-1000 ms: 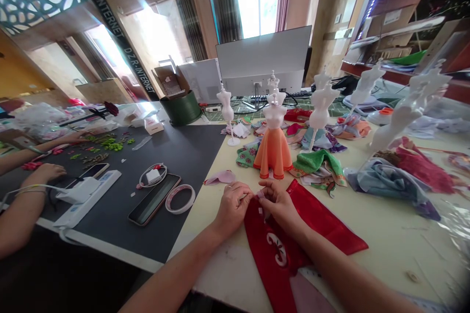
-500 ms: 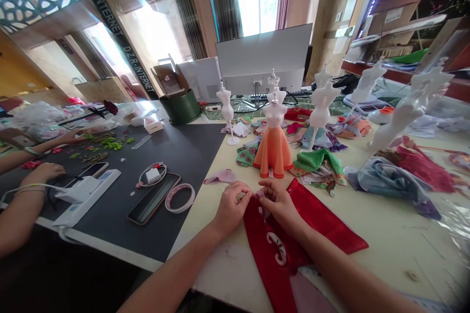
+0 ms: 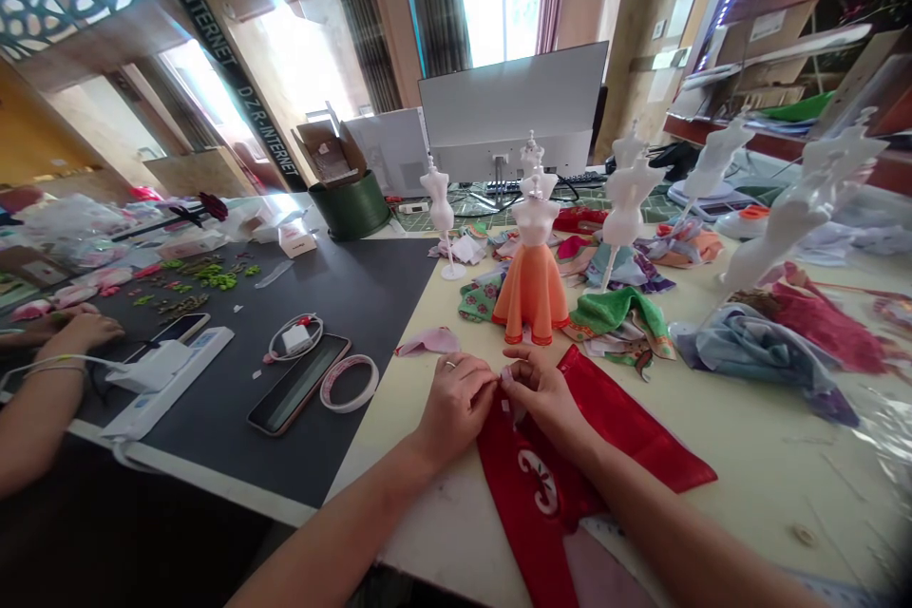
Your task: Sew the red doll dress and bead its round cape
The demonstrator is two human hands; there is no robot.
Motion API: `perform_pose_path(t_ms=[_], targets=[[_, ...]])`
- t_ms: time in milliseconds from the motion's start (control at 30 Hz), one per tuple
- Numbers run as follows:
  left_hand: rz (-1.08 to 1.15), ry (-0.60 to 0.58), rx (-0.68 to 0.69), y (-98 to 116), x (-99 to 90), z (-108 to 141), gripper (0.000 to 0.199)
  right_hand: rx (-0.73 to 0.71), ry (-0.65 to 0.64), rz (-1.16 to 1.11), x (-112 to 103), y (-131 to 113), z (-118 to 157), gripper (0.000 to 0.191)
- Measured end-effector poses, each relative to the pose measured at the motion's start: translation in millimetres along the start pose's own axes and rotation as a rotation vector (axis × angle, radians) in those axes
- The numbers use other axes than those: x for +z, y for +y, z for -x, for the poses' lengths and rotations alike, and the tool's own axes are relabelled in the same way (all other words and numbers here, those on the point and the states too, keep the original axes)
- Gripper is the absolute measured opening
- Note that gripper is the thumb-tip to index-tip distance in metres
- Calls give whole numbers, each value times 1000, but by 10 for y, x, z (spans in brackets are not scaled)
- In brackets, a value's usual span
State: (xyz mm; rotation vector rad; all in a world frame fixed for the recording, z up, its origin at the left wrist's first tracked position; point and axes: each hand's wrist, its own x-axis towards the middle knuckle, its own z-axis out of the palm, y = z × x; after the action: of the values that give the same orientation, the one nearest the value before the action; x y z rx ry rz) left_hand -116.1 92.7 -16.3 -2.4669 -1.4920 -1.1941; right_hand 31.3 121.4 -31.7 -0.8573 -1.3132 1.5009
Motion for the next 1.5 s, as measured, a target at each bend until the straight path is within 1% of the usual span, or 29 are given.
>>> perform_pose_path(t_ms=[167,233,300,367,433,467,533,600,667,733,767,833,900,933,1000,1100,1200,1333,1433,1500], targets=[[-127,-14,110,53,-12,45,17,2,42,13,0,-23,10,38],[-134,-27,143,75,-26,50,18,5,40,11,-1,-19,12,37],[-102,-21,129,88,-42,42,18,8,30,-3,2,-18,15,37],[-35,15,49,85,-58,21,19,4,24,-17,9,-25,17,38],[66,27,-78,70,-77,-10,21,0,19,-27,17,-37,19,40],[131,9,-146,61,-87,-26,22,-1,15,-30,19,-43,20,40],[286,-73,-287,47,-105,-55,23,-6,5,-22,20,-50,23,41],[428,-162,-418,41,-117,-72,16,-32,5,9,17,-50,26,39],[512,-209,-501,38,-119,-77,11,-68,9,57,12,-46,31,37],[544,-204,-523,31,-114,-76,9,-104,4,110,8,-44,39,34],[557,-198,-525,24,-111,-74,12,-120,-2,138,7,-46,45,33],[615,-214,-526,8,-106,-71,26,-153,-10,185,8,-54,57,31],[716,-275,-536,-8,-106,-71,35,-179,-15,216,11,-67,68,31],[766,-309,-541,-14,-108,-71,34,-187,-14,228,12,-73,74,31],[822,-346,-561,-23,-112,-71,27,-204,-11,256,12,-84,84,32],[817,-343,-631,-27,-118,-70,14,-216,-8,306,11,-89,95,33],[836,-324,-687,-21,-127,-72,15,-220,-13,328,8,-84,97,33],[892,-312,-701,-4,-138,-81,17,-241,-7,331,6,-79,91,33],[901,-286,-708,2,-136,-85,22,-246,-1,339,6,-87,94,33],[893,-271,-706,3,-129,-82,22,-235,-16,332,8,-93,100,33]])
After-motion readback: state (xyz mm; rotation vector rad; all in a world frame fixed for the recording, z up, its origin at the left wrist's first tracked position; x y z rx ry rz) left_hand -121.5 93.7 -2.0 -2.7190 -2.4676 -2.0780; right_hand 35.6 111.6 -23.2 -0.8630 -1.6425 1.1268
